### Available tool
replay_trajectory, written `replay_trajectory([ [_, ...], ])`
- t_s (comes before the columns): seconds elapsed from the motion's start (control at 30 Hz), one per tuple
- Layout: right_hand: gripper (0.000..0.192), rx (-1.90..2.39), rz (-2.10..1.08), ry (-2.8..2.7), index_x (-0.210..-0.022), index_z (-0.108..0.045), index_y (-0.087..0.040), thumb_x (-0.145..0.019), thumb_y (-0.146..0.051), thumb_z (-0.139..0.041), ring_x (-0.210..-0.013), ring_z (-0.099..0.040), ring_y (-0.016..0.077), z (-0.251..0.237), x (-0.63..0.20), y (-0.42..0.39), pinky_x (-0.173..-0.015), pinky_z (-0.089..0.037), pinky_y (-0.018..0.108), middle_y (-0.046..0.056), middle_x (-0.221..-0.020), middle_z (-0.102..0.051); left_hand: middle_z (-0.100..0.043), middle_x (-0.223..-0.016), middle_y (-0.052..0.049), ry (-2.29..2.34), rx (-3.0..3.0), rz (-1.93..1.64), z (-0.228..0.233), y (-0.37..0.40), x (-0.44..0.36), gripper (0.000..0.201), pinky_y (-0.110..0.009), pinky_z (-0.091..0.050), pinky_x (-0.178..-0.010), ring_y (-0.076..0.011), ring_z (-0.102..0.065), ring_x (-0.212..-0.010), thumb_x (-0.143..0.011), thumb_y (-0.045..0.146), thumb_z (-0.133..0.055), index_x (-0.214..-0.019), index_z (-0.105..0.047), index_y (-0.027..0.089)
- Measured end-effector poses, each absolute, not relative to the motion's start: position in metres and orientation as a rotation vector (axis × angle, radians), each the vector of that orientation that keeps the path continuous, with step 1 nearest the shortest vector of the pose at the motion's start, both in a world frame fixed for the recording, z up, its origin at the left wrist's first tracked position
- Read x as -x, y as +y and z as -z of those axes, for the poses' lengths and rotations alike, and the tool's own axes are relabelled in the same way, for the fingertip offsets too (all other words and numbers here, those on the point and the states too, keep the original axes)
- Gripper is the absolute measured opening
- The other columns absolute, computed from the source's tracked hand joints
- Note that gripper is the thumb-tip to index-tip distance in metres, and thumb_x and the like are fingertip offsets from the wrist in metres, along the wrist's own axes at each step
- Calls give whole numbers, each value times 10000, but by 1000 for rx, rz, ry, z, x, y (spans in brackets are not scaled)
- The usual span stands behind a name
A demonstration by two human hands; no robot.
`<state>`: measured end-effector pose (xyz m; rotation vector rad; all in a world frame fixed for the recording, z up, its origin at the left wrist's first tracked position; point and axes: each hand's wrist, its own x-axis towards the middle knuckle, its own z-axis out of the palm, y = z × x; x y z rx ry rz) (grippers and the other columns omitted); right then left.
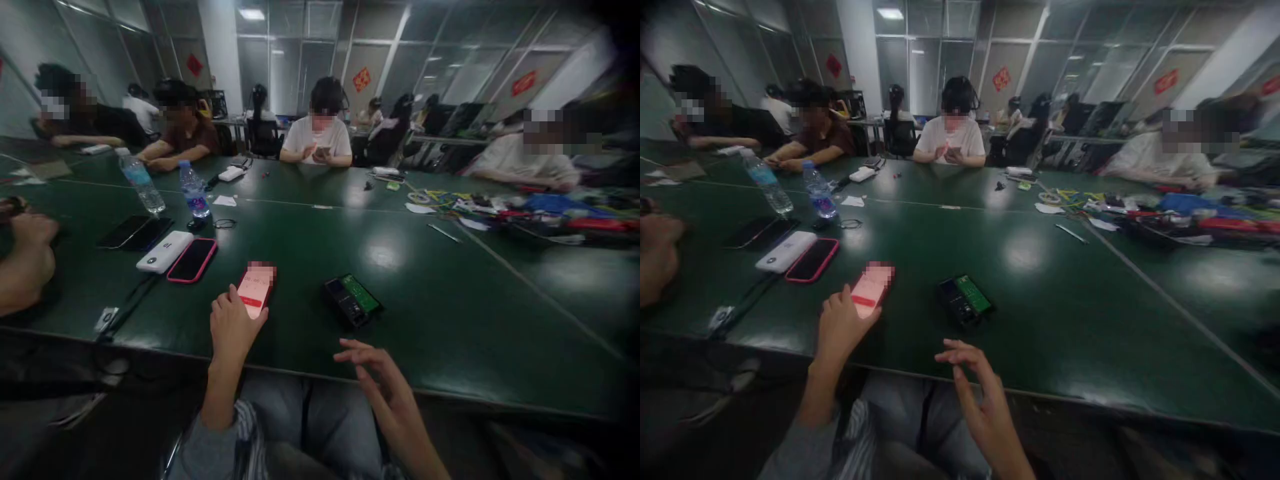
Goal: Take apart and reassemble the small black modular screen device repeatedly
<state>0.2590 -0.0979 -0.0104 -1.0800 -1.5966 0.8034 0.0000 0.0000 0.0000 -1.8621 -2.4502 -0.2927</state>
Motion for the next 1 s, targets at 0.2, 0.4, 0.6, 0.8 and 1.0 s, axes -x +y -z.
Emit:
replay_trajectory([
  [0.2, 145, 1089, -855, -1606, -1103, -557, -312, -1043, -220, -463, -1272, -573, 141, 14, -246, -90, -1078, -441, 295, -6, -1103, -719, -598, -1156, -221, -2411, 1881, 314, 9, 0, 0, 887, -414, -484, -877, -341, -569, -1054, -837, 585, -609, -1446, -421, -32],
  [0.4, 151, 1143, -871, -1639, -1099, -560, -312, -1039, -210, -466, -1273, -570, 154, 20, -237, -81, -1054, -459, 316, -2, -1122, -714, -574, -1178, -213, -2359, 2037, 389, 17, -29, -6, 919, -414, -495, -877, -338, -548, -1080, -788, 550, -652, -1455, -404, -34],
  [0.6, 129, 1204, -646, -1582, -1072, -572, -286, -1028, -204, -484, -1239, -586, 171, 18, -253, -62, -1042, -455, 341, 21, -1127, -702, -572, -1215, -232, -2324, 2105, 400, 17, -36, -4, 910, -427, -501, -875, -346, -541, -1097, -786, 508, -650, -1458, -385, -45],
  [0.8, 94, 1214, -498, -1476, -1076, -579, -262, -1015, -222, -521, -1185, -607, 188, 11, -281, -48, -1056, -435, 376, 51, -1155, -682, -587, -1223, -242, -2342, 2039, 346, 19, 2, 8, 957, -422, -491, -903, -350, -558, -1107, -804, 555, -619, -1476, -337, -66],
  [1.0, 94, 1194, -489, -1470, -1077, -583, -261, -1016, -236, -517, -1178, -611, 195, 16, -290, -51, -1044, -442, 379, 57, -1167, -678, -605, -1232, -265, -2506, 1816, 292, 15, 69, 23, 941, -427, -488, -911, -390, -584, -1132, -817, 583, -617, -1455, -349, -54],
])
